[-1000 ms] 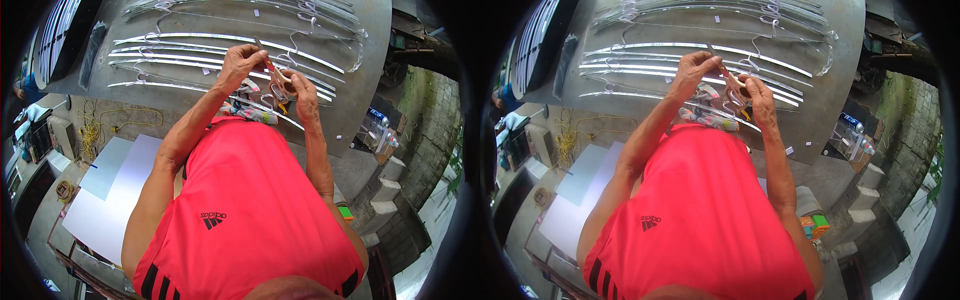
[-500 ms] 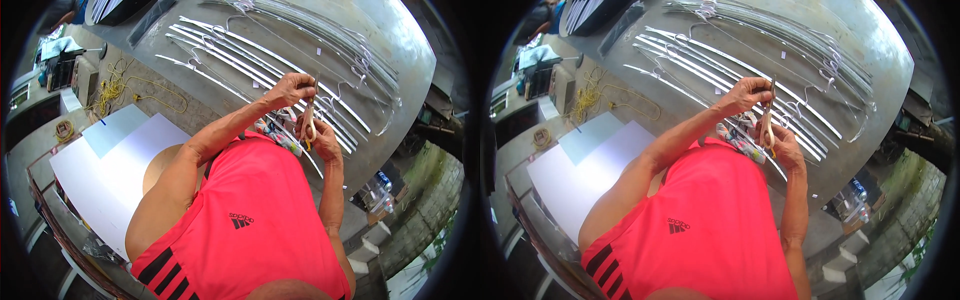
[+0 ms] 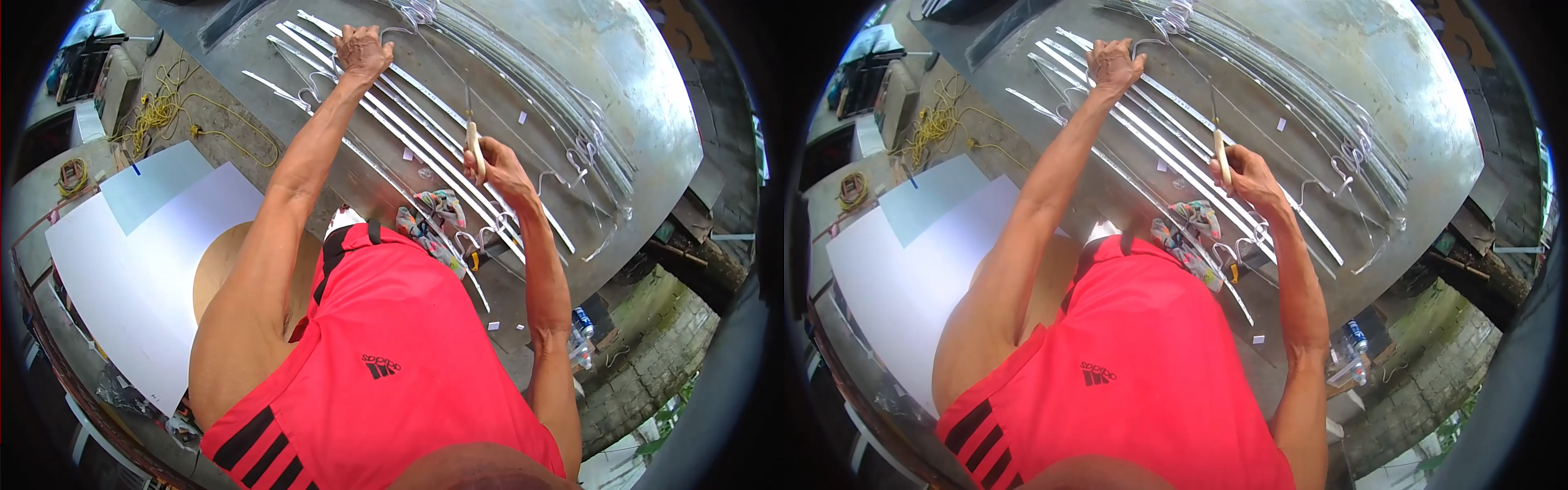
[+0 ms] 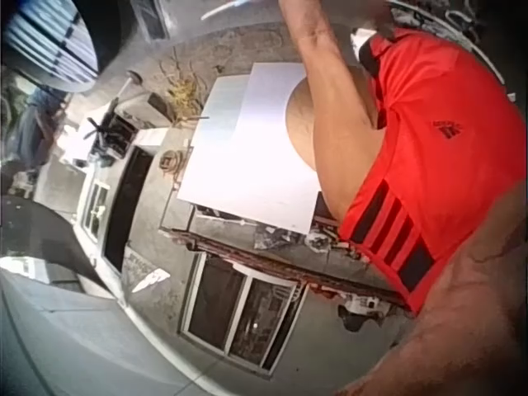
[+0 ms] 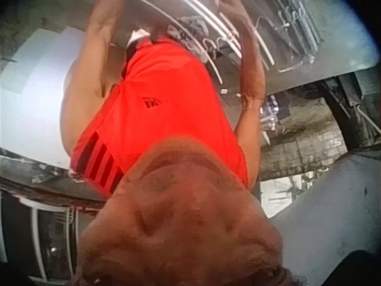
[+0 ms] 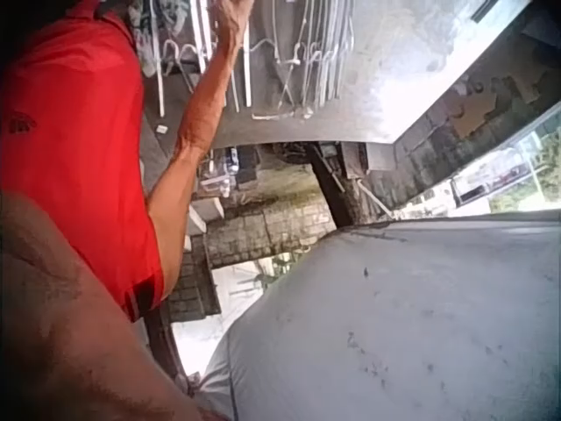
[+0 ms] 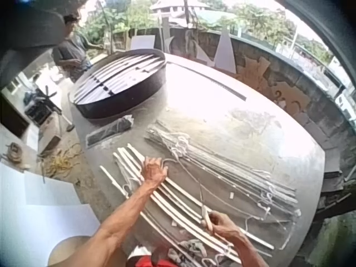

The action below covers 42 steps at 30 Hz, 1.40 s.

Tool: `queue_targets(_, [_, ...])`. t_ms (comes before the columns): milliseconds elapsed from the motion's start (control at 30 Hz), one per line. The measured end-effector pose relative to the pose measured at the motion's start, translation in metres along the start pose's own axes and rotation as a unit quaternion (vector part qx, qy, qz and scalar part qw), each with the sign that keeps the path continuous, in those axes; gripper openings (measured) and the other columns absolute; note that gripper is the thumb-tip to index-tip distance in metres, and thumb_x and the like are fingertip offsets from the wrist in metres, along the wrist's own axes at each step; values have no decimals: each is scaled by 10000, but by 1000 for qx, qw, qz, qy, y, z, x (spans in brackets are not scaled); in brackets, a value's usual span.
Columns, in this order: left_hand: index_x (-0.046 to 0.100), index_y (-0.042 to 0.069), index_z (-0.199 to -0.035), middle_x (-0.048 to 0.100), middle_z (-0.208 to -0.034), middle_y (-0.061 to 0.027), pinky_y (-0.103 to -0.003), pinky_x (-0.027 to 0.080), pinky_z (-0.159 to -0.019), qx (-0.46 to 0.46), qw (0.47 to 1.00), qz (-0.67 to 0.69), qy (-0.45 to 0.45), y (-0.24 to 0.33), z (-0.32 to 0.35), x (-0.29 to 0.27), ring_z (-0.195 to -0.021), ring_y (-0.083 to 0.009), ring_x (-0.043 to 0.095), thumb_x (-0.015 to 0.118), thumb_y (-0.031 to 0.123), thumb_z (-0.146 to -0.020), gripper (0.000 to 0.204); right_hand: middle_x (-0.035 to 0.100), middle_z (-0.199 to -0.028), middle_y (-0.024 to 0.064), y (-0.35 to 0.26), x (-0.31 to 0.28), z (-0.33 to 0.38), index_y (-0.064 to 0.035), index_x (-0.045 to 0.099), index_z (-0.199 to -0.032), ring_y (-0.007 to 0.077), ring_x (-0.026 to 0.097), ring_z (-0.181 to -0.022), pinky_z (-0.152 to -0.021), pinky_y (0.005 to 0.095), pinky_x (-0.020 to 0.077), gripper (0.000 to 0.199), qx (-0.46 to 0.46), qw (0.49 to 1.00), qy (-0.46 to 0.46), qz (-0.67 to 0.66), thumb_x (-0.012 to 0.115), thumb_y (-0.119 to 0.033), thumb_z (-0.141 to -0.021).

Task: Assembling a circular LED sign by attaching light strips to a circular frame.

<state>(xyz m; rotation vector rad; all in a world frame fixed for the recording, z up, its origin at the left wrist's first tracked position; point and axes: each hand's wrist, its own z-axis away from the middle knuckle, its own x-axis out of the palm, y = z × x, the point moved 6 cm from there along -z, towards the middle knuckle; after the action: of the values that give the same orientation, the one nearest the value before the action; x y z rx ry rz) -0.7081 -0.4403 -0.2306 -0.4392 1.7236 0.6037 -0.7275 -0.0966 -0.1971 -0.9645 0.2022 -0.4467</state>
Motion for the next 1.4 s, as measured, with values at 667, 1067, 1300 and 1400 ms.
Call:
queue_targets(667, [809,74,-1069,723,-752,-13,-275,497,-649,-111,917,305,-233,-41,-17,38,-671,-90,626,774,253,-876,266,648,-767,-3,-27,13,-147,-44,675,-1023,66,654,-640,-418,206,432,484,89,993,-52,56,704,-521,-941])
queue_targets(1067, [810,119,-1106,768,-913,-45,-350,515,-813,-129,882,354,-282,-46,-15,41,-855,-180,673,775,284,-850,306,656,-732,12,-44,19,-183,-37,689,-1005,68,644,-613,-411,205,408,504,40,995,-70,58,730,-532,-921])
queue_targets(1300, [781,16,-1126,746,-920,-70,-328,497,-785,-129,856,392,-312,-40,-16,30,-830,-160,626,747,165,-889,282,652,-733,2,-47,22,-182,-59,682,-971,71,644,-621,-414,203,384,522,43,994,-64,72,727,-575,-905])
queue_targets(1400, [804,50,-1087,731,-832,-52,-327,489,-708,-115,859,402,-294,-39,-18,26,-753,-149,621,772,182,-854,270,633,-697,19,-51,22,-182,-45,706,-906,94,615,-603,-463,262,422,569,32,995,-62,77,711,-613,-890])
